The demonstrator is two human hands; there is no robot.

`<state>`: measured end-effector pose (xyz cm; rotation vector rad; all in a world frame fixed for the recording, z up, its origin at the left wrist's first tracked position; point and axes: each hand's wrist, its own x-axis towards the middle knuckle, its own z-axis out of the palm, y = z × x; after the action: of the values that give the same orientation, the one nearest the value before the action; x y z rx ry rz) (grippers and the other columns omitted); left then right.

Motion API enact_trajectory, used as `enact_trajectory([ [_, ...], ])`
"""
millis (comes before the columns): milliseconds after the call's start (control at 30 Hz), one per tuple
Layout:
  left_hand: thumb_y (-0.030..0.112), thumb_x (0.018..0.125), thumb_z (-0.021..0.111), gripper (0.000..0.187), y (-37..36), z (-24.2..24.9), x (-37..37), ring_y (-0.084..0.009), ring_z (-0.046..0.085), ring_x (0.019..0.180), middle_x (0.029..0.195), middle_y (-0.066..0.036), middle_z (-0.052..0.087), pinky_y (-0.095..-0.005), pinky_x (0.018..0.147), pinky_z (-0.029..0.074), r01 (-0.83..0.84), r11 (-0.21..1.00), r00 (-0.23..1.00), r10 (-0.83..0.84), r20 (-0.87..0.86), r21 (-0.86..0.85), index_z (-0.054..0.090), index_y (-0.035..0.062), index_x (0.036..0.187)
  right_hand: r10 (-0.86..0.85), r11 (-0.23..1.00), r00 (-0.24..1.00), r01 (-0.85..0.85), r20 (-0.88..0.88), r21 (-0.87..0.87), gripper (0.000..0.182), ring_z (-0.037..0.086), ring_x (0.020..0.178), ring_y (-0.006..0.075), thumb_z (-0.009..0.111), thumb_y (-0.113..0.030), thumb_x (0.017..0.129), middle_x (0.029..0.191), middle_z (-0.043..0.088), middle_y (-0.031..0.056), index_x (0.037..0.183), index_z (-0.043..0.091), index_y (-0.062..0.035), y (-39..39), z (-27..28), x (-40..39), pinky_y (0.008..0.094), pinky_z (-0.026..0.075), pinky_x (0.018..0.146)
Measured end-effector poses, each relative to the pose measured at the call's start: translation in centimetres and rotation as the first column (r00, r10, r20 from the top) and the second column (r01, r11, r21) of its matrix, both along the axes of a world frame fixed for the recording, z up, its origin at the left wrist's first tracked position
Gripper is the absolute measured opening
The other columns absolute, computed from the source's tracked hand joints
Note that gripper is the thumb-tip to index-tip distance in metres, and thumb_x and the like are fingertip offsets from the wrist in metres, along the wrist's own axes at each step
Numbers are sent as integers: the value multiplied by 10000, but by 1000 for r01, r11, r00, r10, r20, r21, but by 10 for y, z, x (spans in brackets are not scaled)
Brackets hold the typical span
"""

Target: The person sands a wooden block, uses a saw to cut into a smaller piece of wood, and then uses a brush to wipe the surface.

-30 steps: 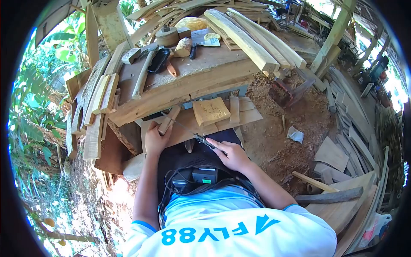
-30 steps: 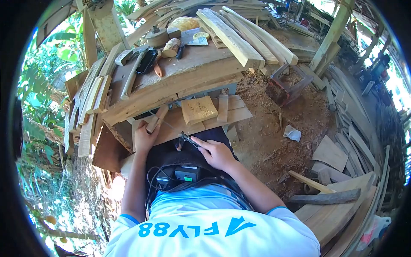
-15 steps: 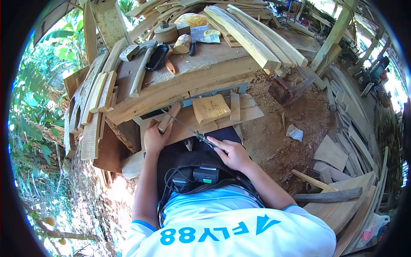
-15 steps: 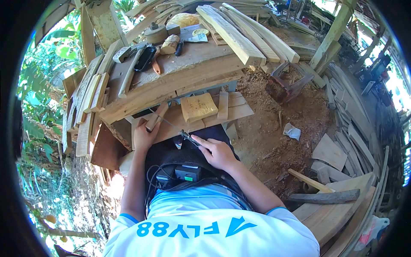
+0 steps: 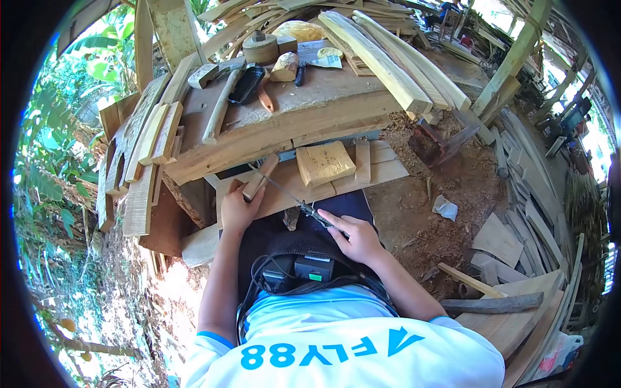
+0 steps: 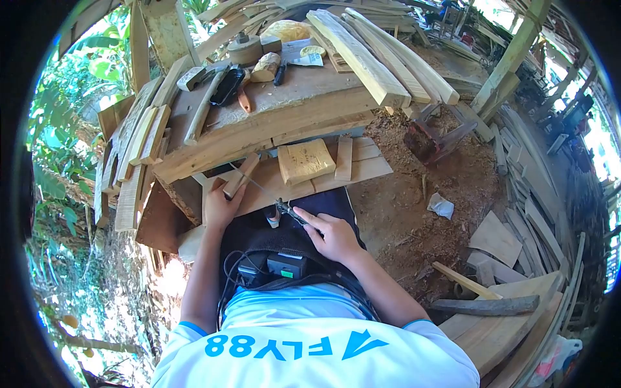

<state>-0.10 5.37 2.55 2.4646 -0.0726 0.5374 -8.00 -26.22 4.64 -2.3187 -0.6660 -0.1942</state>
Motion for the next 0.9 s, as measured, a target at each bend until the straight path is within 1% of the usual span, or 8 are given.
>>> enact_trajectory([
  [367,440,901,744,436,0,-4,-2,-401,707,791,953,-186,700,-489,733,572,-21,1000,998,20,57,21,785,28,1038,-6,1000,1000,6,26,14,548,626,669,306,663,-118,965,780,634,120,1494,579,-233,-2,0,-4,396,524,646],
  [533,477,826,809,468,-2,2,-1,-418,711,739,784,-188,713,-489,692,577,-30,999,991,25,-129,-34,778,35,977,-27,1000,1000,27,11,3,531,648,662,364,643,-168,986,757,655,154,1500,561,-272,-2,14,-15,469,517,613],
  [600,485,811,817,480,-6,0,5,-413,718,766,782,-192,717,-483,709,580,15,994,999,-20,-46,-104,772,30,955,-16,1000,1000,16,-26,17,514,660,668,384,634,-171,992,750,665,178,1493,566,-265,-3,45,-27,498,510,612],
  [667,464,817,816,473,-17,10,8,-408,722,773,789,-203,714,-476,721,577,91,982,996,-88,24,-165,759,6,919,-98,985,983,74,-155,-155,474,688,747,411,624,-160,1005,846,706,210,1474,587,-214,-8,71,-40,479,528,645],
  [700,464,817,816,473,-21,15,9,-408,722,773,789,-203,714,-476,721,577,103,979,995,-99,35,-178,759,6,919,-106,984,988,88,-113,-157,462,681,726,409,615,-169,1007,817,695,211,1467,594,-212,-11,75,-42,490,524,639],
  [767,399,814,833,433,-25,18,9,-403,711,739,773,-201,695,-467,697,562,160,970,977,-182,-112,-183,739,-20,872,-134,974,985,111,-106,-196,459,677,718,408,614,-170,1007,805,690,206,1464,597,-211,-14,81,-44,493,524,638],
  [833,364,810,841,409,-25,6,11,-403,700,717,764,-197,682,-462,676,551,217,941,974,-226,-4,-260,731,-27,855,-121,976,992,111,-45,-186,466,660,642,399,591,-222,1010,702,641,173,1475,582,-254,-16,76,-40,514,535,598],
  [900,330,807,849,386,-28,-5,10,-402,688,695,754,-193,670,-456,655,540,276,908,961,-261,90,-316,723,-33,839,-108,976,994,105,-7,-193,463,672,661,399,592,-220,1005,756,663,168,1468,587,-237,-7,72,-30,511,553,611],
])
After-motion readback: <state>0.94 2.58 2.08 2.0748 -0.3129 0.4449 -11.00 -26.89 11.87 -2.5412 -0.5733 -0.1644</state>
